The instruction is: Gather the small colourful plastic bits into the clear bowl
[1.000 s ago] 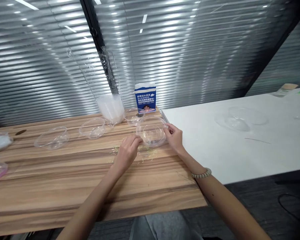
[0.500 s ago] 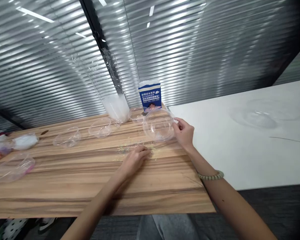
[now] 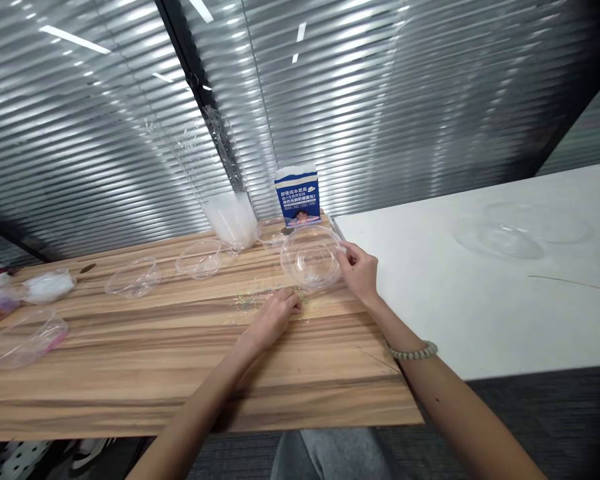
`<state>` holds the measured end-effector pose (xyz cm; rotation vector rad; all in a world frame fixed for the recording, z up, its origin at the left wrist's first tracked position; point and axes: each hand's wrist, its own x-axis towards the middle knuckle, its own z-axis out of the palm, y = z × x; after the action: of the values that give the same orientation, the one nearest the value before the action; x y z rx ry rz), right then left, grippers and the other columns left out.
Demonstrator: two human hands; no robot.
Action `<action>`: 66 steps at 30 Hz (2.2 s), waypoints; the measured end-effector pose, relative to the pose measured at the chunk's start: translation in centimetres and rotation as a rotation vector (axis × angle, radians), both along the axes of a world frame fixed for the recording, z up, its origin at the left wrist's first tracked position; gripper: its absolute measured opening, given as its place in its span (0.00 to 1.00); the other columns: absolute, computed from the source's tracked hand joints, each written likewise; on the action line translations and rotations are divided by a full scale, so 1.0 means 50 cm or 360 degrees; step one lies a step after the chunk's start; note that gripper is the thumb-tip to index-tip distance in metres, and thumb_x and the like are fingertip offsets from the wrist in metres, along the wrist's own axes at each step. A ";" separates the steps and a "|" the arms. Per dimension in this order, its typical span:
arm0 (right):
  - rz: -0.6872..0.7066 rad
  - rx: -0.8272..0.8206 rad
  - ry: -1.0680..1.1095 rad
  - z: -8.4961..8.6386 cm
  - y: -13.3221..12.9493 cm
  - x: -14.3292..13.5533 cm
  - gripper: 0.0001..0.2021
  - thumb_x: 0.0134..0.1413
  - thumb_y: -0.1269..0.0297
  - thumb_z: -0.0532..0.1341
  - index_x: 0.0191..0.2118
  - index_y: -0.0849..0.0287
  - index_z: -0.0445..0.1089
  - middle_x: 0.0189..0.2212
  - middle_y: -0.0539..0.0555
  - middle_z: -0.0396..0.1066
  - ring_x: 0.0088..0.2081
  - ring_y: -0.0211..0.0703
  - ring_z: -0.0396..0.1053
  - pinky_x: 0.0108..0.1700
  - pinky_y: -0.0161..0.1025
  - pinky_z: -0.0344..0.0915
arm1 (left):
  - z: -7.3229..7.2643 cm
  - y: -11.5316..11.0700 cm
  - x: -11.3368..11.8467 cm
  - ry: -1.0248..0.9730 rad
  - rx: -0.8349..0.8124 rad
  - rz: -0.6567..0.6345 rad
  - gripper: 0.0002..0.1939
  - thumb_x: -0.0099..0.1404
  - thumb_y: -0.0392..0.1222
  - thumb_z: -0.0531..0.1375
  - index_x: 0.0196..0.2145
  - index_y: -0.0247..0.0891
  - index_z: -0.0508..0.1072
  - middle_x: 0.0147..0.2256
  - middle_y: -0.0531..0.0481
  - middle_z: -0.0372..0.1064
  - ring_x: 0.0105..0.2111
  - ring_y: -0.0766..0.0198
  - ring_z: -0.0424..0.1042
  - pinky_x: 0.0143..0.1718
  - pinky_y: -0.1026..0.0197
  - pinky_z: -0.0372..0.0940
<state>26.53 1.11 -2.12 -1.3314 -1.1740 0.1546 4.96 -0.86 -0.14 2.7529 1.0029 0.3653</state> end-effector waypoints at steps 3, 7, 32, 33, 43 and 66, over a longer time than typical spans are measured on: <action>-0.0006 -0.0004 -0.0014 -0.001 -0.001 0.000 0.16 0.49 0.63 0.55 0.39 0.65 0.75 0.14 0.44 0.56 0.19 0.34 0.52 0.28 0.34 0.56 | -0.014 -0.004 -0.001 0.0011 0.0140 -0.0002 0.07 0.67 0.34 0.51 0.32 0.35 0.67 0.34 0.47 0.67 0.36 0.61 0.65 0.38 0.60 0.61; -0.0001 -0.0015 0.0014 0.000 -0.004 0.000 0.17 0.49 0.60 0.56 0.40 0.65 0.75 0.14 0.44 0.55 0.19 0.34 0.52 0.27 0.34 0.56 | -0.009 -0.020 0.000 -0.0150 0.0378 -0.0085 0.08 0.68 0.33 0.49 0.34 0.35 0.66 0.33 0.48 0.67 0.34 0.63 0.64 0.36 0.62 0.60; 0.0092 -0.0193 0.0133 -0.005 -0.017 -0.011 0.19 0.48 0.56 0.58 0.40 0.65 0.76 0.16 0.45 0.55 0.19 0.33 0.51 0.24 0.33 0.53 | -0.025 -0.045 -0.281 -0.0245 0.0025 0.0650 0.06 0.62 0.38 0.58 0.33 0.37 0.75 0.32 0.48 0.69 0.35 0.63 0.67 0.38 0.63 0.62; 0.0100 -0.0189 0.0118 -0.006 -0.017 -0.011 0.19 0.48 0.56 0.58 0.40 0.65 0.76 0.16 0.45 0.54 0.19 0.33 0.51 0.24 0.33 0.53 | -0.030 -0.046 -0.277 -0.0263 0.0020 0.0657 0.06 0.62 0.38 0.57 0.32 0.36 0.75 0.32 0.48 0.69 0.35 0.63 0.67 0.38 0.62 0.61; 0.0110 -0.0182 0.0056 -0.012 -0.015 -0.013 0.19 0.48 0.57 0.58 0.41 0.65 0.76 0.16 0.46 0.54 0.20 0.34 0.51 0.26 0.34 0.54 | -0.033 -0.037 -0.257 -0.0308 0.0068 0.0639 0.08 0.64 0.33 0.52 0.30 0.36 0.70 0.33 0.48 0.67 0.35 0.63 0.66 0.39 0.61 0.61; 0.0221 -0.0181 0.0061 -0.009 -0.014 -0.017 0.20 0.48 0.55 0.58 0.41 0.65 0.76 0.17 0.47 0.61 0.20 0.34 0.53 0.26 0.34 0.56 | 0.018 0.048 -0.226 -0.0302 0.0030 0.0665 0.06 0.60 0.33 0.58 0.31 0.36 0.76 0.31 0.48 0.73 0.32 0.64 0.70 0.36 0.63 0.63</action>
<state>25.69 0.40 -2.58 -1.3398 -1.2404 0.3504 -6.35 1.53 0.76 2.4484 1.5213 0.6837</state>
